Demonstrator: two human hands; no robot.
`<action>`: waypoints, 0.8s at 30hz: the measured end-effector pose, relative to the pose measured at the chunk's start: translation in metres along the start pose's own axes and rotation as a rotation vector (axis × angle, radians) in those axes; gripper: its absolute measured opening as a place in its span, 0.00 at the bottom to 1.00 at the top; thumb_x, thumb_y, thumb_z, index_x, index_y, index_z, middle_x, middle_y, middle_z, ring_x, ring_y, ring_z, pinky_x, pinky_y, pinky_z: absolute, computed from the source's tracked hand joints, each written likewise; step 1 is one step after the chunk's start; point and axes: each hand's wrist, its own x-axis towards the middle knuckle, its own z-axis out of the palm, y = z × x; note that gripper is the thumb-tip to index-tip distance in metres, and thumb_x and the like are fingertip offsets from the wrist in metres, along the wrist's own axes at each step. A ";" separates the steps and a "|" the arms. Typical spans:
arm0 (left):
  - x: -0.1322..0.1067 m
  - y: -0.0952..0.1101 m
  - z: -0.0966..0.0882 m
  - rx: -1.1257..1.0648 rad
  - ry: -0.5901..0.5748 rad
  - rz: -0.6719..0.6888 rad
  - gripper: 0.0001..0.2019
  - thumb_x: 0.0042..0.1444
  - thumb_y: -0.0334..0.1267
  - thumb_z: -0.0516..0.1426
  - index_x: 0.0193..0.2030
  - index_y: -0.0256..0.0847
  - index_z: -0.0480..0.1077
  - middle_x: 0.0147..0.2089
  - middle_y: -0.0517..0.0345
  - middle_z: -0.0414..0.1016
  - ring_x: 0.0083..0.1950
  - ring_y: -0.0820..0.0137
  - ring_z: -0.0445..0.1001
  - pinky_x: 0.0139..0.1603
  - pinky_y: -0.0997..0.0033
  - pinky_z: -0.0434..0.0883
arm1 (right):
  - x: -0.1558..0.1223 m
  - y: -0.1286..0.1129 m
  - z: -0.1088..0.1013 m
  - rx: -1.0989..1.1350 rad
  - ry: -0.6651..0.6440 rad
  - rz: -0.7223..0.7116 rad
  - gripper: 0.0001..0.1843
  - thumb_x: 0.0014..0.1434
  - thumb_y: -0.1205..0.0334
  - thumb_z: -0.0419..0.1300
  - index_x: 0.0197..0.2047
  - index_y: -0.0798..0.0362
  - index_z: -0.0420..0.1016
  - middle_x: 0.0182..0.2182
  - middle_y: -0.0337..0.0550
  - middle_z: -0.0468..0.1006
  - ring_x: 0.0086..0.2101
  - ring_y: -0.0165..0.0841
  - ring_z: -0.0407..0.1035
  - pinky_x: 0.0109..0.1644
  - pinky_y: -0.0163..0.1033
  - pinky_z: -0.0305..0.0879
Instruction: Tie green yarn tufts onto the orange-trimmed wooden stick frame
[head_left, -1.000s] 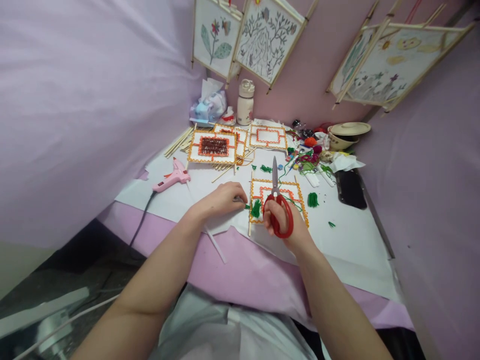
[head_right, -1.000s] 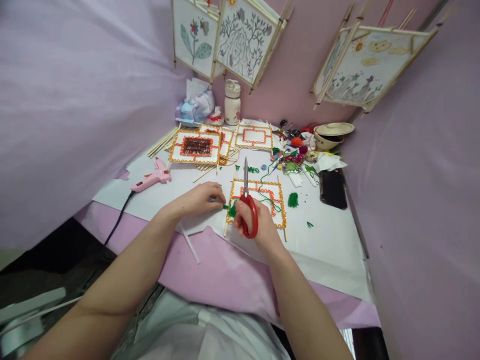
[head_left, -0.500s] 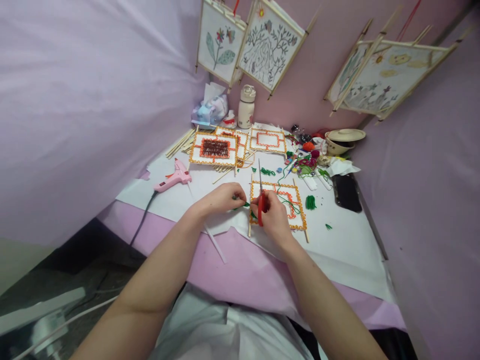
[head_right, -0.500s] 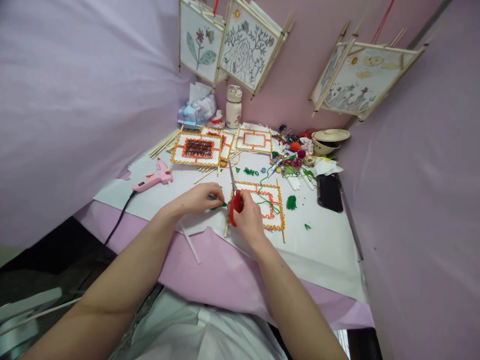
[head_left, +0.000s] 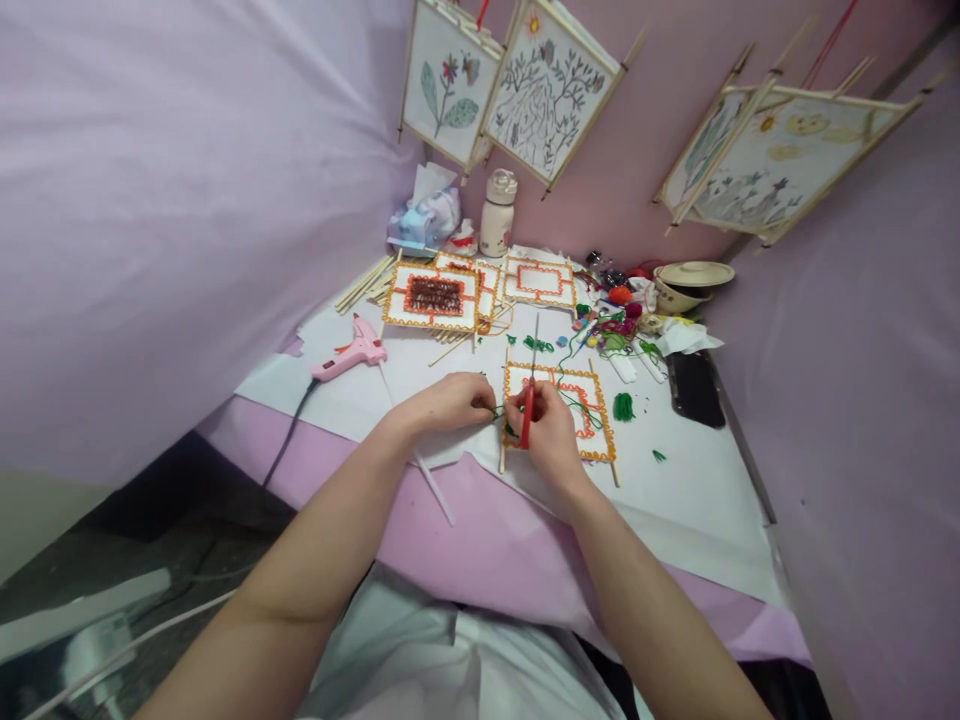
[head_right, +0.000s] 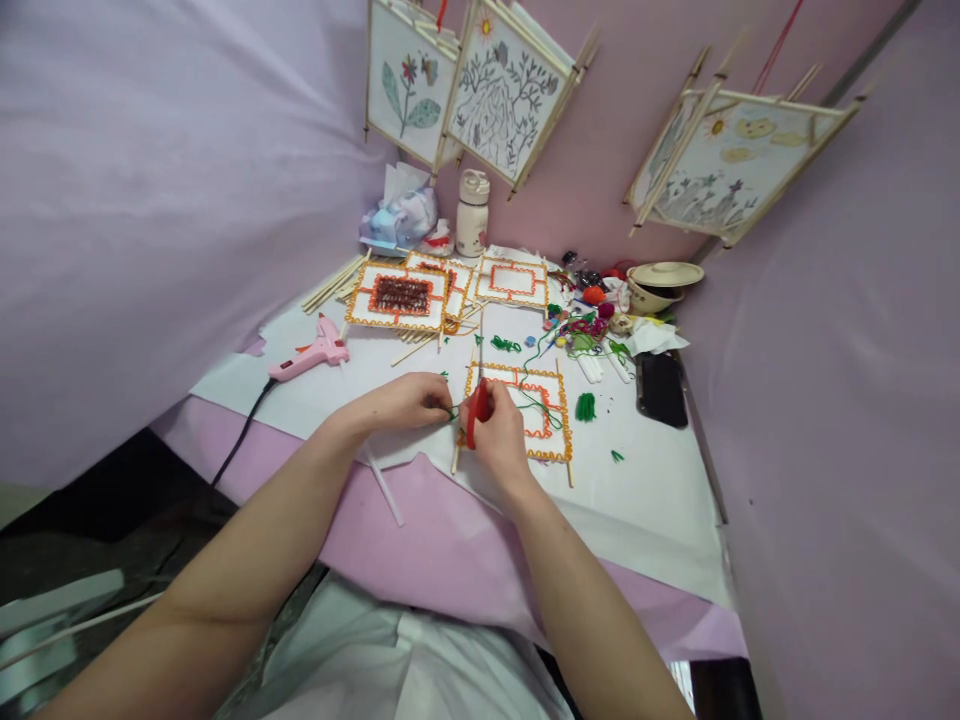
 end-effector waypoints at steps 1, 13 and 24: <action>0.000 0.000 0.000 0.010 -0.005 -0.010 0.06 0.47 0.35 0.56 0.27 0.42 0.76 0.30 0.58 0.75 0.32 0.69 0.71 0.34 0.73 0.65 | 0.001 -0.002 -0.002 0.058 0.017 0.022 0.09 0.51 0.59 0.61 0.33 0.49 0.64 0.28 0.36 0.72 0.28 0.30 0.64 0.33 0.37 0.61; -0.005 0.015 -0.019 -0.156 0.304 -0.062 0.10 0.54 0.45 0.58 0.34 0.41 0.78 0.38 0.53 0.76 0.39 0.67 0.73 0.40 0.69 0.67 | 0.003 -0.012 -0.040 0.182 0.004 0.161 0.13 0.50 0.54 0.64 0.31 0.50 0.65 0.19 0.34 0.67 0.19 0.28 0.59 0.22 0.35 0.55; 0.003 0.040 0.017 -0.873 -0.044 -0.231 0.12 0.53 0.44 0.61 0.37 0.37 0.75 0.27 0.56 0.75 0.24 0.74 0.72 0.24 0.76 0.66 | 0.001 -0.013 -0.041 0.206 -0.142 0.158 0.14 0.49 0.54 0.65 0.32 0.52 0.65 0.20 0.33 0.69 0.20 0.27 0.61 0.21 0.33 0.56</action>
